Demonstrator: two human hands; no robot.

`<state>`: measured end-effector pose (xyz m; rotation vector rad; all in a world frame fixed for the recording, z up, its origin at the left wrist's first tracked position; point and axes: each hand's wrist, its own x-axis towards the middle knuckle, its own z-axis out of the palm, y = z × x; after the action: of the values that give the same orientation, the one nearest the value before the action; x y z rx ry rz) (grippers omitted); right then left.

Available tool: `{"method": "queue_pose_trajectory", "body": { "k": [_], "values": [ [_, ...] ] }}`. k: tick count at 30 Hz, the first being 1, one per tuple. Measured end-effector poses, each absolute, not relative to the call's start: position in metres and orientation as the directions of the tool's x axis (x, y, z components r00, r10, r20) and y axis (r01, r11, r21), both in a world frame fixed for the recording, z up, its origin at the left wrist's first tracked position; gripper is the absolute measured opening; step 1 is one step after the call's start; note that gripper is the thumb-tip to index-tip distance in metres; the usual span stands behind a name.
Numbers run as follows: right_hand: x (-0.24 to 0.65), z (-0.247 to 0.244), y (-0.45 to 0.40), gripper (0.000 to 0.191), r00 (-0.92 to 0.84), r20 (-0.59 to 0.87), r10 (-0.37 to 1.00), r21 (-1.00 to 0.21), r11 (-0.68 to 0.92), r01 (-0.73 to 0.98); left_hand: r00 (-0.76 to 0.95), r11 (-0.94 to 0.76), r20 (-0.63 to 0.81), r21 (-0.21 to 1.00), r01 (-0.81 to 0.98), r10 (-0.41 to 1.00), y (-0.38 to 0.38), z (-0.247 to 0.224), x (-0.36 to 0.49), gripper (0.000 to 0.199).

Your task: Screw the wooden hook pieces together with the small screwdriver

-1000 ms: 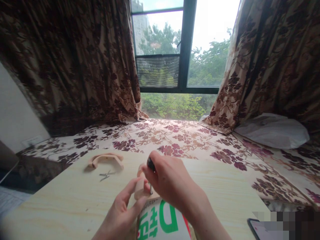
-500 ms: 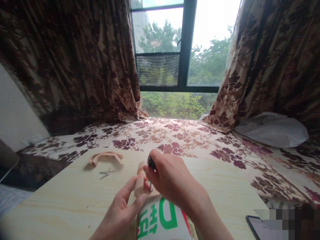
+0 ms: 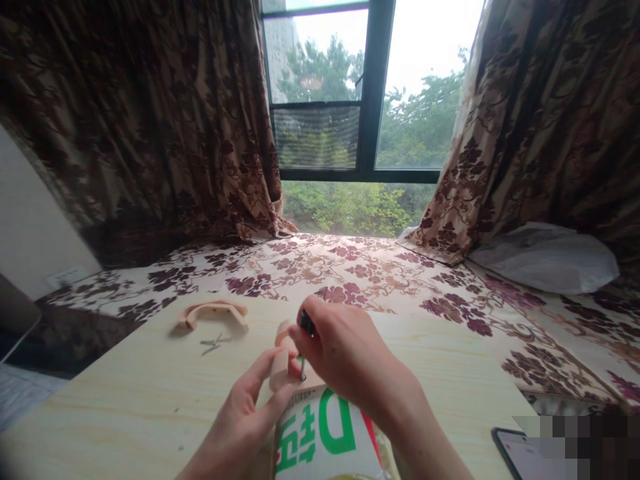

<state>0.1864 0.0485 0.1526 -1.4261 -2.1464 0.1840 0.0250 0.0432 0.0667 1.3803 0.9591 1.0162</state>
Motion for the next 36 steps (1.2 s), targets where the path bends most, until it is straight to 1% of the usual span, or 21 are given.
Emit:
{"method": "queue_pose_trajectory", "body": {
  "k": [3,5,9,12,17,19,21,24,26,28,33,36],
  "values": [
    [0.187,0.15,0.051,0.017,-0.238,0.368,0.899,-0.352,0.372,0.859,0.302,-0.068,0.063,0.998,0.008,0.951,0.044,0.066,0.024,0.025],
    [0.188,0.151,0.05,0.016,-0.24,0.368,0.898,-0.347,0.372,0.861,0.313,-0.076,0.071,0.997,0.002,0.947,0.044,0.065,0.023,0.024],
    [0.189,0.154,0.045,0.009,-0.311,0.363,0.878,-0.426,0.453,0.783,0.314,-0.067,0.066,0.998,-0.009,0.947,0.045,0.065,0.023,0.024],
    [0.189,0.153,0.046,0.011,-0.321,0.361,0.876,-0.443,0.464,0.767,0.305,-0.06,0.061,0.998,-0.013,0.95,0.045,0.068,0.024,0.025],
    [0.188,0.147,0.054,0.017,-0.208,0.362,0.909,-0.351,0.339,0.873,0.299,-0.054,0.053,0.999,-0.005,0.953,0.043,0.07,0.025,0.026],
    [0.189,0.148,0.054,0.019,-0.198,0.373,0.906,-0.323,0.327,0.888,0.302,-0.047,0.049,0.999,-0.011,0.952,0.042,0.071,0.025,0.027],
    [0.19,0.15,0.051,0.018,-0.239,0.375,0.896,-0.351,0.376,0.858,0.309,-0.04,0.046,0.999,-0.028,0.95,0.042,0.071,0.025,0.027],
    [0.19,0.155,0.045,0.013,-0.33,0.37,0.869,-0.459,0.479,0.748,0.301,-0.031,0.038,0.999,-0.028,0.953,0.043,0.069,0.025,0.028],
    [0.188,0.155,0.044,0.014,-0.354,0.373,0.858,-0.487,0.505,0.713,0.299,-0.021,0.026,1.0,-0.019,0.954,0.044,0.067,0.025,0.03],
    [0.186,0.153,0.047,0.018,-0.331,0.386,0.861,-0.461,0.491,0.739,0.309,-0.01,0.017,1.0,-0.023,0.951,0.045,0.066,0.025,0.029],
    [0.185,0.148,0.054,0.021,-0.213,0.423,0.881,-0.355,0.377,0.855,0.327,-0.047,0.053,0.999,-0.027,0.944,0.044,0.066,0.023,0.024],
    [0.186,0.151,0.05,0.019,-0.243,0.422,0.874,-0.358,0.406,0.841,0.324,-0.056,0.056,0.998,-0.01,0.944,0.044,0.065,0.022,0.023]
  ]
}}
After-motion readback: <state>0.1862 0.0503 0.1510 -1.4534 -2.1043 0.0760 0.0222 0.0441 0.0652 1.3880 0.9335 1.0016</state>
